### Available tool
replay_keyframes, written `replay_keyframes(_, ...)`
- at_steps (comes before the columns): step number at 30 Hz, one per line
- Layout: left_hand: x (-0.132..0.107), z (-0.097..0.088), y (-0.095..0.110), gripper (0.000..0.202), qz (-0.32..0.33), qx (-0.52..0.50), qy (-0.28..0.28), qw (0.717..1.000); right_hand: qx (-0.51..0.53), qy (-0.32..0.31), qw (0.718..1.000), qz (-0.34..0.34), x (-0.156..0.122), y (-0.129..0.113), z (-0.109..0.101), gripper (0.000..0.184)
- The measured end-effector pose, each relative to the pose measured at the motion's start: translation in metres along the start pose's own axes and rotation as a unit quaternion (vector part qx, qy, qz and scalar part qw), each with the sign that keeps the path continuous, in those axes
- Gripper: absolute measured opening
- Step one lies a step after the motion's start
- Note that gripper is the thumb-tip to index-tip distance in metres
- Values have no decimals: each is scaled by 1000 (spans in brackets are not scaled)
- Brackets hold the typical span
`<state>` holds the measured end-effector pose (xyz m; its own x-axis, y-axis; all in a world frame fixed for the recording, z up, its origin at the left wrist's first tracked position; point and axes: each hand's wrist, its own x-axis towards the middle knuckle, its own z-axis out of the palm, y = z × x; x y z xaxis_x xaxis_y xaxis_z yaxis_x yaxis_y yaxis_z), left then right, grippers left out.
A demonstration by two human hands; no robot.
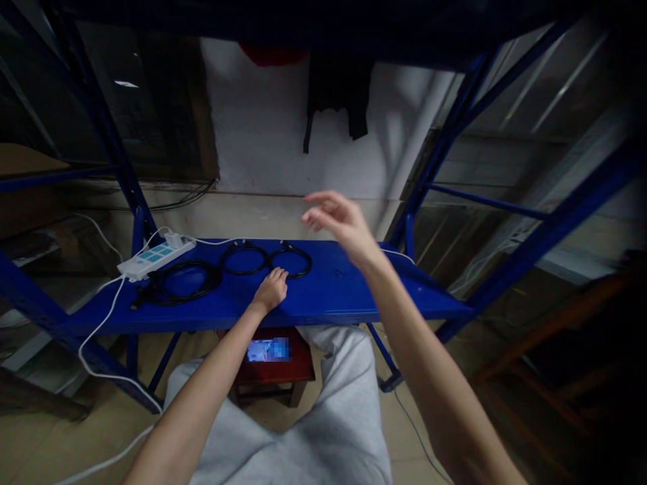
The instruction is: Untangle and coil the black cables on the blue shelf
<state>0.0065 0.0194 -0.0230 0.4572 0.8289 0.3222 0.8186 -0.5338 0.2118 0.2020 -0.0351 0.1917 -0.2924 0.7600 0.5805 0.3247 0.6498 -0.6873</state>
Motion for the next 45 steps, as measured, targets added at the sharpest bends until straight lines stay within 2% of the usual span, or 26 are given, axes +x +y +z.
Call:
replay_keyframes(2, 0, -1, 1, 48, -1, 5, 3, 1000, -46, -20, 995, 87, -7, 37, 30, 28)
replay_keyframes(5, -1, -4, 1, 49, -4, 4, 8, 1000, -174, 1, 956, 236, -30, 104, 76, 23)
replay_keyframes(7, -2, -5, 1, 50, -5, 4, -1, 1000, -245, 29, 929, 277, -46, 136, 97, 28)
replay_keyframes(9, -2, -6, 0, 51, -4, 3, -7, 1000, -303, 42, 910, 280, -58, 151, 109, 37)
replay_keyframes(13, -1, -6, -1, 49, -1, 13, -10, 1000, -370, 7, 893, 255, -64, 150, 116, 52)
replay_keyframes(18, -2, -7, -1, 50, 3, 15, -16, 1000, -407, -34, 882, 234, -64, 140, 117, 57)
replay_keyframes(25, -2, -7, -1, 54, -1, 3, -17, 1000, -449, -79, 861, 224, -66, 130, 118, 41)
replay_keyframes(32, -1, -4, -3, 54, 5, 0, -16, 1000, -472, -87, 848, 226, -66, 130, 119, 38)
replay_keyframes(40, -3, -8, 0, 54, 1, -3, -10, 1000, -457, -82, 861, 205, -68, 122, 120, 33)
replay_keyframes(45, -2, -6, -3, 53, 1, -6, -11, 1000, -437, -81, 878, 176, -70, 130, 119, 33)
